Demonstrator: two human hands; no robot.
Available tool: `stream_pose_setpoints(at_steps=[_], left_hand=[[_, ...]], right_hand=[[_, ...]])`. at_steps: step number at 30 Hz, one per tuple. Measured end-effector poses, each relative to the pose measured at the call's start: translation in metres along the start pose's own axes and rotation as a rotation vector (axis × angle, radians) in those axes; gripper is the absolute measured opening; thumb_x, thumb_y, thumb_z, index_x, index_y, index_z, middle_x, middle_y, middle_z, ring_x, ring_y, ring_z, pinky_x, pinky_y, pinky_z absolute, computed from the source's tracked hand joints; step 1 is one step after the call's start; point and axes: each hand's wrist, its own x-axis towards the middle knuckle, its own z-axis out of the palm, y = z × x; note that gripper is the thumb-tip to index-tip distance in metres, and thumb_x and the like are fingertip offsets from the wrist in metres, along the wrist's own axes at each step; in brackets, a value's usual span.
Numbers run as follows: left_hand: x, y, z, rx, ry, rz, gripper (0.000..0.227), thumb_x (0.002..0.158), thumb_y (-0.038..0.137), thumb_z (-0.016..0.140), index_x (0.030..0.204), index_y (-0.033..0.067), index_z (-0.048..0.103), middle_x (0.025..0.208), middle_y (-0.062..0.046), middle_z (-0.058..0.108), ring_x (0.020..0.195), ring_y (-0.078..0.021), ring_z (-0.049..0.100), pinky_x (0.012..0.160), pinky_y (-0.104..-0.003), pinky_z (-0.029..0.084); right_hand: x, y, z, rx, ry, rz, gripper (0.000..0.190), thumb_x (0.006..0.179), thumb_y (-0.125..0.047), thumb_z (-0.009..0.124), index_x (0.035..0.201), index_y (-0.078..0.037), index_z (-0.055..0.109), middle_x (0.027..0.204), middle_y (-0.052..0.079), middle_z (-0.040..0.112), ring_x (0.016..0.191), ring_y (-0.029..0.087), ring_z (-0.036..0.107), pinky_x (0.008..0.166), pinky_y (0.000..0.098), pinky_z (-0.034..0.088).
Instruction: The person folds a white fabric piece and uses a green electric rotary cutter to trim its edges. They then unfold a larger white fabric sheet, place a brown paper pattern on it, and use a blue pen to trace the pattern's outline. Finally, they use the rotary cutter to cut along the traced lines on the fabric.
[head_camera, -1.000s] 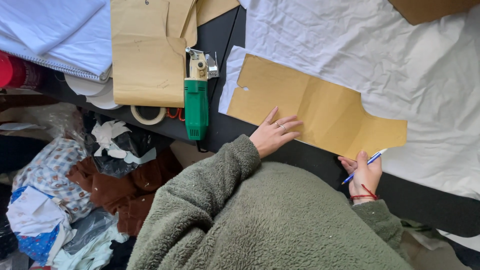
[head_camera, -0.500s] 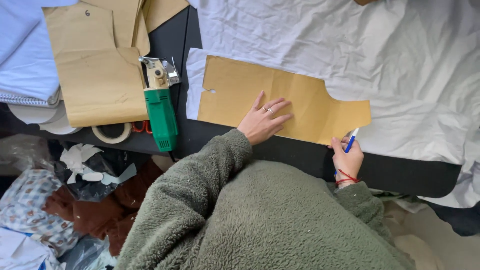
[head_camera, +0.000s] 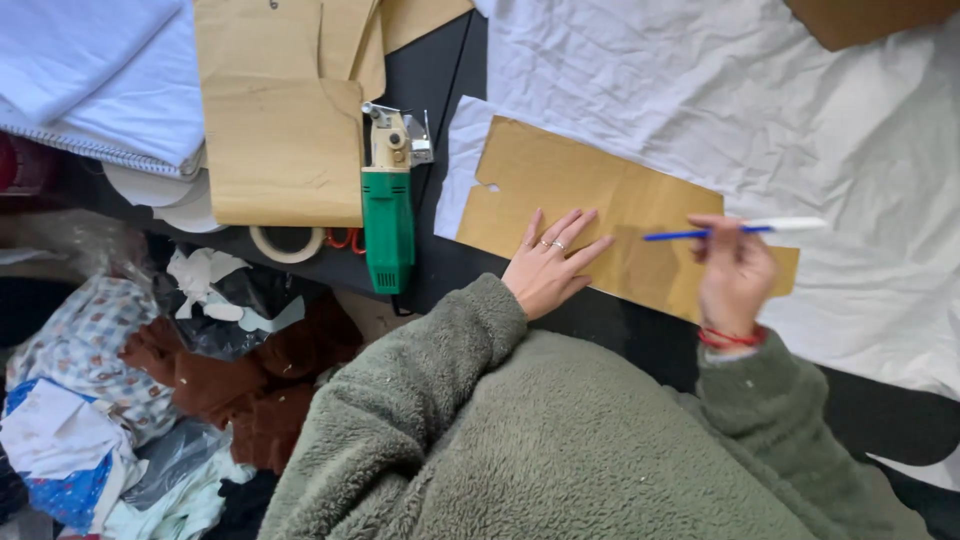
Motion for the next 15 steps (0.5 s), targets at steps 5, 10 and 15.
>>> stream_pose_setpoints(at_steps=[5,10,15], left_hand=[[-0.031,-0.018,-0.004,0.047,0.006,-0.041,0.061,0.089,0.031,0.073,0.147,0.0231,0.054,0.159,-0.008,0.044,0.153,-0.0259,0.035,0.126,-0.064,0.017],[-0.040,-0.028,0.004,-0.019,-0.043,-0.079,0.039,0.091,0.031,0.071,0.129,0.0247,0.065,0.140,-0.009,0.059,0.146,-0.0291,0.042,0.127,-0.068,0.011],[-0.040,-0.030,0.008,-0.046,0.065,-0.056,0.041,0.088,0.029,0.066,0.129,0.0257,0.066,0.140,-0.007,0.060,0.143,-0.0301,0.048,0.125,-0.064,0.011]], right_hand=[[0.040,-0.004,0.133,-0.047,-0.607,0.096,0.020,0.102,-0.014,0.067,0.114,0.001,0.071,0.095,0.006,0.074,0.087,0.010,0.070,0.076,0.0246,0.056],[0.044,0.004,0.186,-0.044,-0.949,0.209,0.022,0.099,-0.016,0.067,0.114,0.000,0.069,0.100,0.007,0.075,0.089,0.011,0.071,0.076,0.0259,0.058],[0.040,0.005,0.194,-0.128,-0.997,0.203,0.022,0.100,-0.018,0.065,0.114,-0.001,0.068,0.098,0.006,0.076,0.087,0.011,0.073,0.076,0.0271,0.059]])
